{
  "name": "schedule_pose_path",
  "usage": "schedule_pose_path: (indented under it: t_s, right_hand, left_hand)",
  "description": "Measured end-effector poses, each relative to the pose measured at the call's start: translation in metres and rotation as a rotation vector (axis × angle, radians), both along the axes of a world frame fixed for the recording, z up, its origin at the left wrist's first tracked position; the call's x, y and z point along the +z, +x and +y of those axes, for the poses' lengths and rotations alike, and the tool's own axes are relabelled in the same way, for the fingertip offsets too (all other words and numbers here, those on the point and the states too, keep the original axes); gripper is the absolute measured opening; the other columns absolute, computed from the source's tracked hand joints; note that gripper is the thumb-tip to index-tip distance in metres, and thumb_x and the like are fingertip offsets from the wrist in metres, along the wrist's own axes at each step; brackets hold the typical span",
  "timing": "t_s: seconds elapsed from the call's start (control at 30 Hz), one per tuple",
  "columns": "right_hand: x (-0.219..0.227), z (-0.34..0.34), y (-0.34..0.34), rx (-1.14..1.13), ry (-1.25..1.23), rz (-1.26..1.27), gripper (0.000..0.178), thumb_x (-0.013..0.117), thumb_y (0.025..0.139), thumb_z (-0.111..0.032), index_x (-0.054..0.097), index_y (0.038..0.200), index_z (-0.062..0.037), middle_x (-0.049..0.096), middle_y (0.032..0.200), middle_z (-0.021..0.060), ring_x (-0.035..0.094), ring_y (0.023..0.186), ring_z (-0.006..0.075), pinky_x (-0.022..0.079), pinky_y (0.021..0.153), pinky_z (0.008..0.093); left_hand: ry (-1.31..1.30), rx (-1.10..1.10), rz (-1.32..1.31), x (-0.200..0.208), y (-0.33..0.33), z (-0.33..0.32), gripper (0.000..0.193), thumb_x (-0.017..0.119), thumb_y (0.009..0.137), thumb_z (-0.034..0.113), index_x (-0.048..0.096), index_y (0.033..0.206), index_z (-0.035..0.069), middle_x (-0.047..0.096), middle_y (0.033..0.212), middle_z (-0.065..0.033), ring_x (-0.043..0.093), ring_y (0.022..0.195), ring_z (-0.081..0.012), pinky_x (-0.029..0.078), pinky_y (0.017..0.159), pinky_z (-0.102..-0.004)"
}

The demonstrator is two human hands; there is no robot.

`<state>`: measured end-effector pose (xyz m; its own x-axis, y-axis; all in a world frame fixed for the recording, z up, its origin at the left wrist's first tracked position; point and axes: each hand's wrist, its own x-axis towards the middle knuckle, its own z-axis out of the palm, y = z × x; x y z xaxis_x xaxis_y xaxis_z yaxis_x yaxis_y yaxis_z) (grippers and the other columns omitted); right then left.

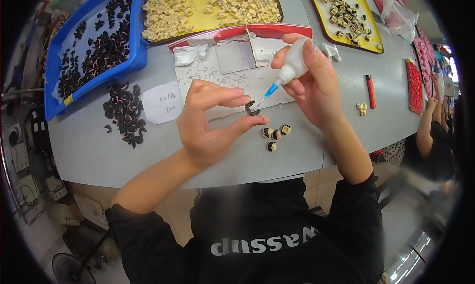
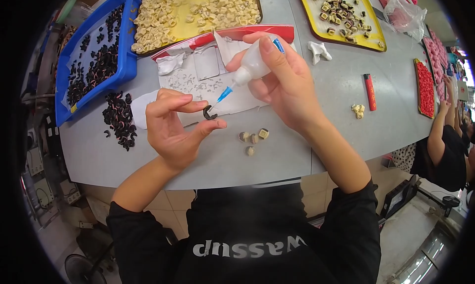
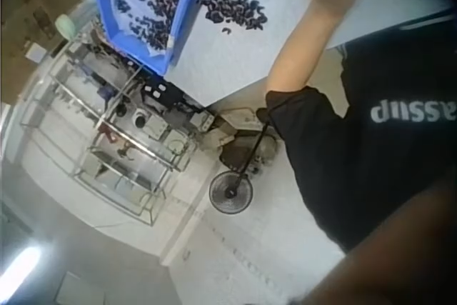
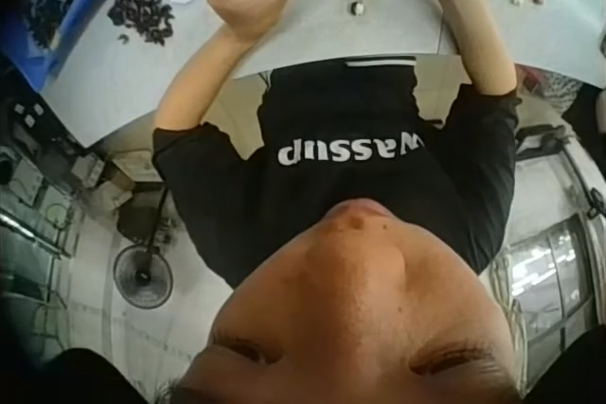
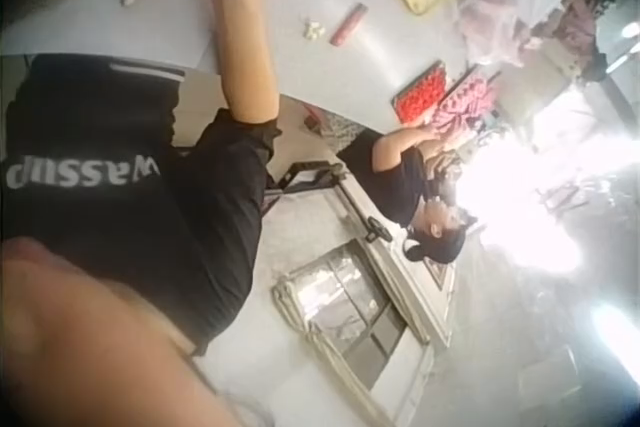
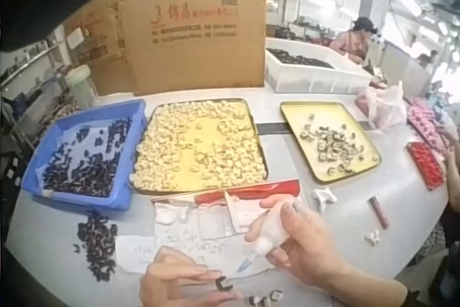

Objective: Assembling small plastic toy components by applying glue and joining pieces together at a factory workbench.

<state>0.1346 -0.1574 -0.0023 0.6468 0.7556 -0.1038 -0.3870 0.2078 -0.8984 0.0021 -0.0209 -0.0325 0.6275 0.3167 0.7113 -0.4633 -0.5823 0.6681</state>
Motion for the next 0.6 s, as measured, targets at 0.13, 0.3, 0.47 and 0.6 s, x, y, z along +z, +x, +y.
schedule_pose_path:
  t_s: [0.13,0.3,0.47,0.6]
  right_hand:
    - [-0.0009,0.0009,-0.0024,0.004,0.035,-0.067,0.042,0.035,0.096,-0.038,0.045,0.117,-0.0039,0.058,0.086,0.0103,0.032,0.040,0.0029,0.028,0.038,0.0168]
    - [-0.0013,0.0012,-0.0021,-0.007,0.025,-0.114,0.040,0.034,0.096,-0.037,0.044,0.116,-0.0039,0.058,0.086,0.0113,0.032,0.039,0.0030,0.028,0.036,0.0167]
    - [-0.0027,0.0013,-0.0021,0.003,0.041,-0.152,0.038,0.033,0.097,-0.036,0.043,0.115,-0.0035,0.059,0.085,0.0125,0.033,0.039,0.0031,0.029,0.036,0.0164]
    - [-0.0018,0.0016,-0.0029,0.009,0.031,-0.165,0.037,0.033,0.097,-0.035,0.043,0.114,-0.0035,0.059,0.085,0.0132,0.034,0.039,0.0032,0.029,0.036,0.0163]
  left_hand:
    - [-0.020,0.009,0.004,-0.0008,-0.0005,-0.0018,0.048,0.084,0.056,0.015,0.056,0.094,0.006,0.062,0.079,-0.0025,0.054,0.068,-0.0145,0.042,0.057,-0.0228]
    - [0.012,0.014,0.007,-0.0004,-0.0015,-0.0009,0.046,0.084,0.055,0.015,0.057,0.091,0.006,0.061,0.079,-0.0018,0.053,0.068,-0.0147,0.043,0.055,-0.0230]
    - [0.030,0.016,0.006,-0.0002,-0.0010,-0.0005,0.046,0.084,0.055,0.016,0.057,0.091,0.006,0.061,0.079,-0.0018,0.053,0.067,-0.0149,0.043,0.055,-0.0231]
    - [0.015,0.020,0.010,-0.0004,-0.0007,-0.0011,0.046,0.084,0.055,0.016,0.057,0.090,0.006,0.061,0.079,-0.0016,0.053,0.066,-0.0148,0.042,0.055,-0.0230]
